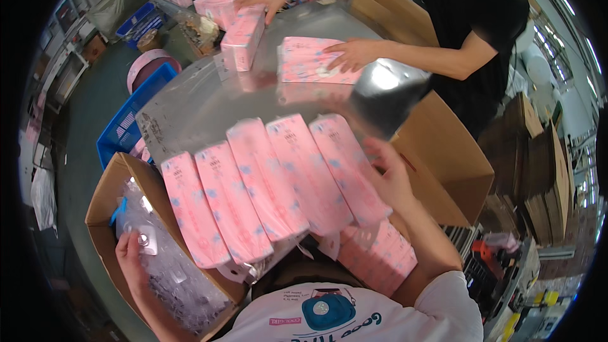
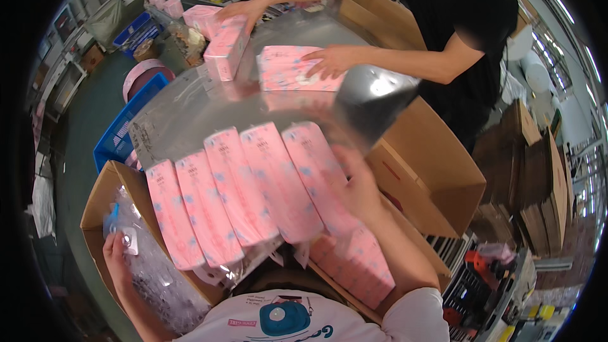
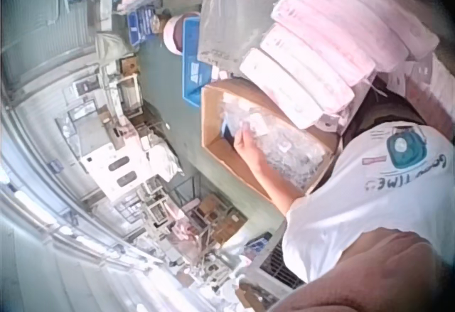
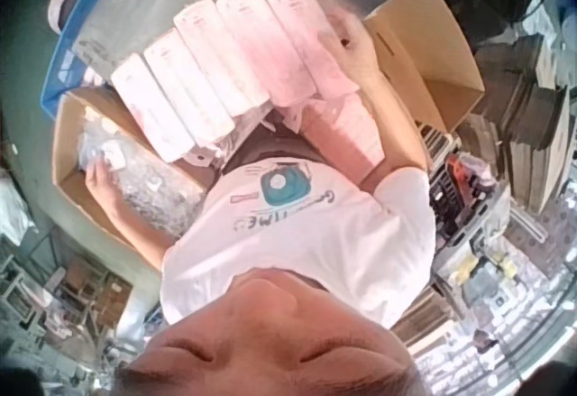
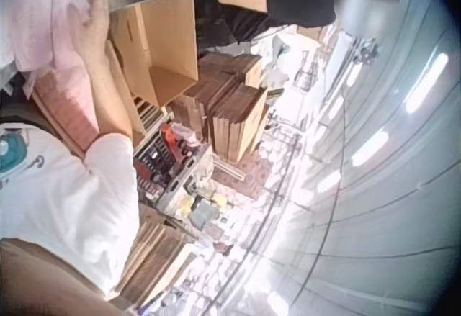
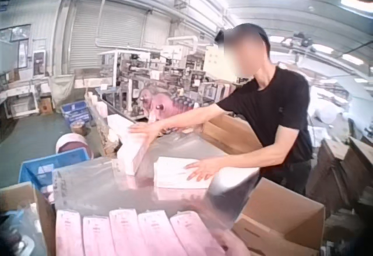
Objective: The person packs pink packages into cardboard boxes by hand, organizes them on a table, and slides the filled boxes onto a conveyor belt for sealing.
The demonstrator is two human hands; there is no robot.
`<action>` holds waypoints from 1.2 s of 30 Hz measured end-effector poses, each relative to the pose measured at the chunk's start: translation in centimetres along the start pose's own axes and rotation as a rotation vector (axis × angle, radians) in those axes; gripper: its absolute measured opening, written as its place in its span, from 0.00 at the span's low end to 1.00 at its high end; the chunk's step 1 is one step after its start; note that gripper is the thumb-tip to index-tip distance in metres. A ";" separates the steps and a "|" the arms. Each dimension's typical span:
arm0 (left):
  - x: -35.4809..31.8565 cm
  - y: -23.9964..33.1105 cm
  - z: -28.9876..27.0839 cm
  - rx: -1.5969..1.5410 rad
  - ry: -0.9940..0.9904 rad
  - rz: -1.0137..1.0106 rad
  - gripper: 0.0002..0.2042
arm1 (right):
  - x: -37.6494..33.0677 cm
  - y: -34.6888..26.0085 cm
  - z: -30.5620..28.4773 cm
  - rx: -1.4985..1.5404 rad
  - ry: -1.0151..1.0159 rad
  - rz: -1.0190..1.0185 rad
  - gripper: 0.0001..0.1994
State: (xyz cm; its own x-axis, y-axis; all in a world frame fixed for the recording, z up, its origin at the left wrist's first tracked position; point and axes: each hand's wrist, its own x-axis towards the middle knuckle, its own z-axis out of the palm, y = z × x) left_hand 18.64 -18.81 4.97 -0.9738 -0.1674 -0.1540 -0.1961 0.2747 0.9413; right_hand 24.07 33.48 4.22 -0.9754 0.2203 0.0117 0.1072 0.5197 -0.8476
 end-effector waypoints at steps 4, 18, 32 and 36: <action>-6.1 6.1 20.0 -0.067 -1.027 0.342 0.10 | -8.9 -4.5 3.1 0.656 -0.208 0.149 0.23; -23.4 -4.1 42.1 -0.201 -1.288 -0.374 0.16 | -33.7 15.2 -4.1 0.386 0.261 0.598 0.26; -15.4 0.9 24.5 -0.229 -0.524 0.127 0.19 | -28.5 10.0 -8.9 0.344 0.504 0.313 0.07; -5.5 -1.6 6.6 0.260 0.325 0.437 0.27 | -26.3 11.7 -10.7 0.480 0.510 0.448 0.08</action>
State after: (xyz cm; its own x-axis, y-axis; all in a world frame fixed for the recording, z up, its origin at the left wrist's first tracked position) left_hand 23.56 -12.11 2.33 -0.8935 -0.2561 0.3688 0.1529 0.5988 0.7862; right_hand 53.03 42.65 -0.33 -0.6403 0.7299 -0.2394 0.2576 -0.0895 -0.9621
